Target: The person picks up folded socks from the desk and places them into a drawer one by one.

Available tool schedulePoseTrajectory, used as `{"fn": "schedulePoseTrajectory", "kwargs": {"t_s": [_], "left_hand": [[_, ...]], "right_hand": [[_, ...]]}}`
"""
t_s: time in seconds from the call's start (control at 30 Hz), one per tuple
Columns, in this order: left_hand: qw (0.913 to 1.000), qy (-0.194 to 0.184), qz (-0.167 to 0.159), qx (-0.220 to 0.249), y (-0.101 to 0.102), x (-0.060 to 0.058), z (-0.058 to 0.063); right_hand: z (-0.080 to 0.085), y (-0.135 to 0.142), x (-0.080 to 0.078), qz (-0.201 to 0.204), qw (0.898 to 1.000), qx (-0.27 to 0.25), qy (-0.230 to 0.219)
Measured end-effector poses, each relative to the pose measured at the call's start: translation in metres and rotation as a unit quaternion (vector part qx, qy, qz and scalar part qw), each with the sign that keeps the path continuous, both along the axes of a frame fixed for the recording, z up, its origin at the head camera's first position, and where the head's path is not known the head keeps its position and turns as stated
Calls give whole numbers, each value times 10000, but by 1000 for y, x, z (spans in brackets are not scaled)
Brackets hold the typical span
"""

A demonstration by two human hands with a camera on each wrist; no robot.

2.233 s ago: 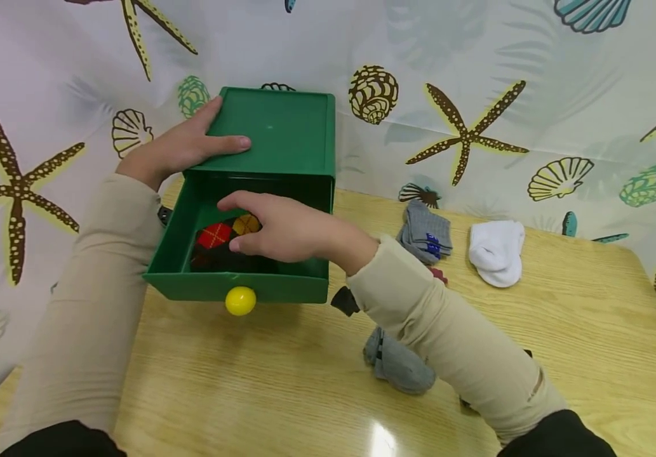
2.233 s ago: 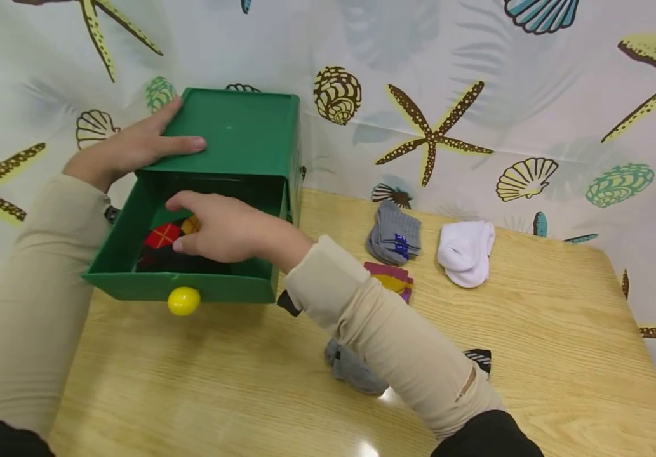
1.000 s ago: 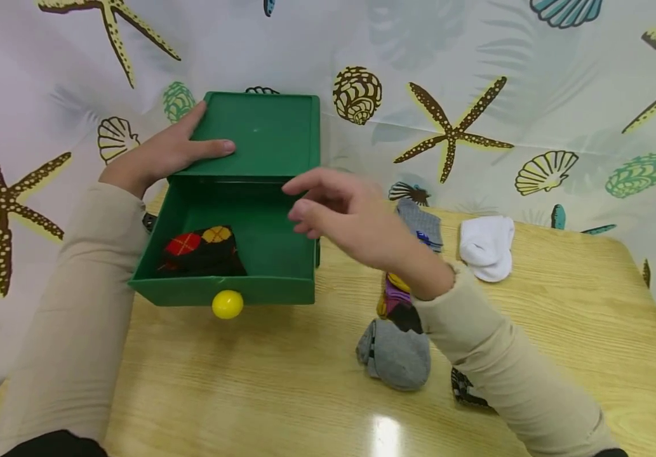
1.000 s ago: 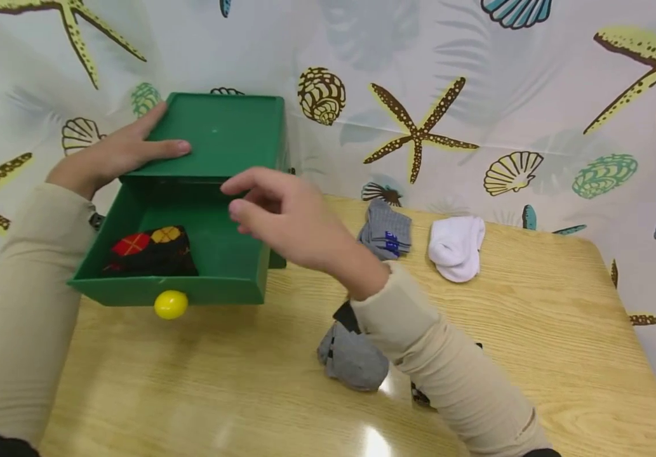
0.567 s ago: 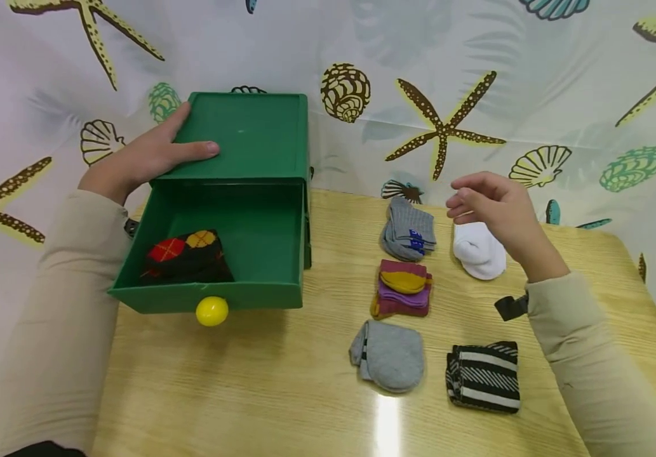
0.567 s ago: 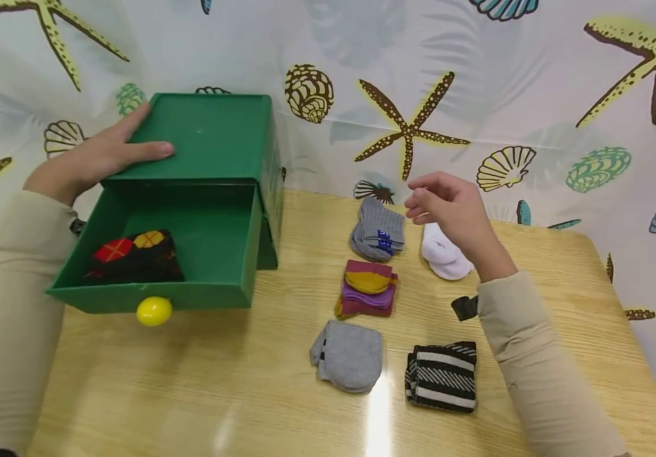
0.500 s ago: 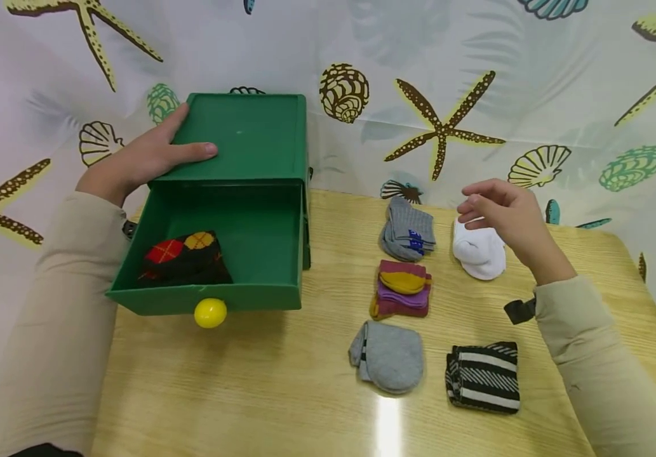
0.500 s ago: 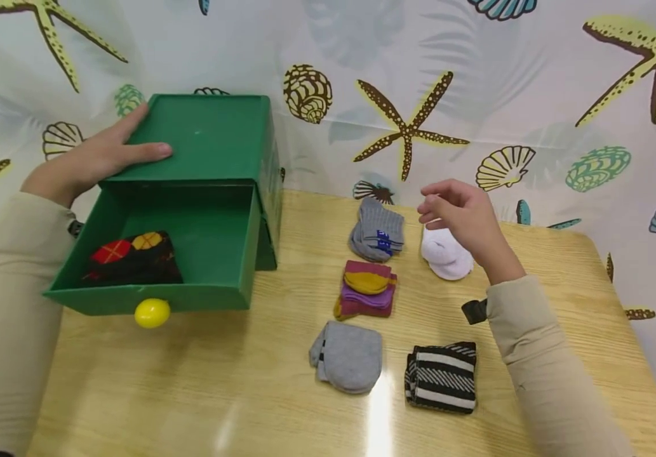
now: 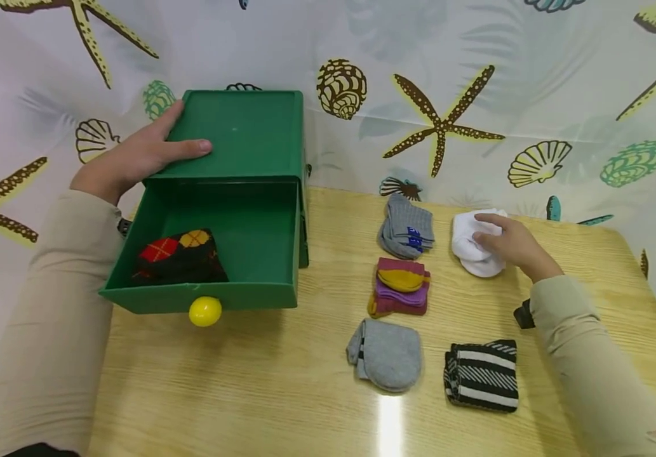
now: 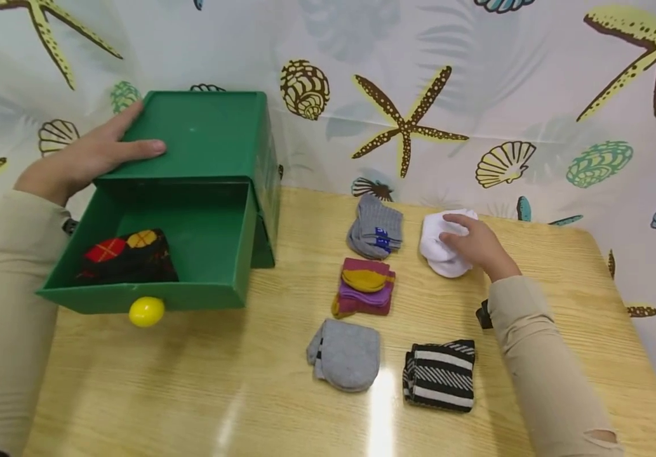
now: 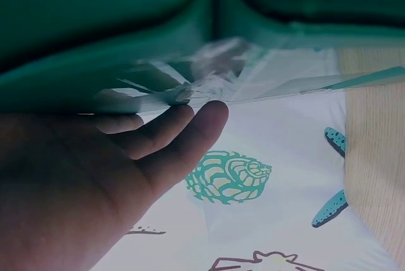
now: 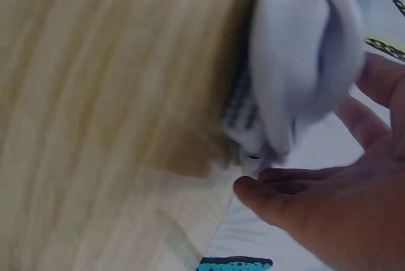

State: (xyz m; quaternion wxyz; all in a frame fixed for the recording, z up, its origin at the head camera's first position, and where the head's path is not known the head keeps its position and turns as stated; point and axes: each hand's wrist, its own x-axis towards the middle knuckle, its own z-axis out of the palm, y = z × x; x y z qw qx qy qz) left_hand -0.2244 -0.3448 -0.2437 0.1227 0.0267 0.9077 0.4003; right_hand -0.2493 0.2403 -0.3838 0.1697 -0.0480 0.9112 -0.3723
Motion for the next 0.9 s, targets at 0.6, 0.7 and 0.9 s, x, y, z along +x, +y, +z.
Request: {"fn": "schedulePoseTrajectory", "kwargs": {"t_s": [0.6, 0.7, 0.9], "left_hand": [[10000, 70, 7, 31, -3, 0, 0], [9999, 77, -4, 68, -2, 0, -1], [10000, 35, 8, 76, 0, -2, -2]], "right_hand": [[-6, -15, 5, -781, 9958, 472, -70], [-7, -15, 8, -1154, 9930, -187, -188], [-9, -15, 15, -1937, 9684, -1427, -660]]}}
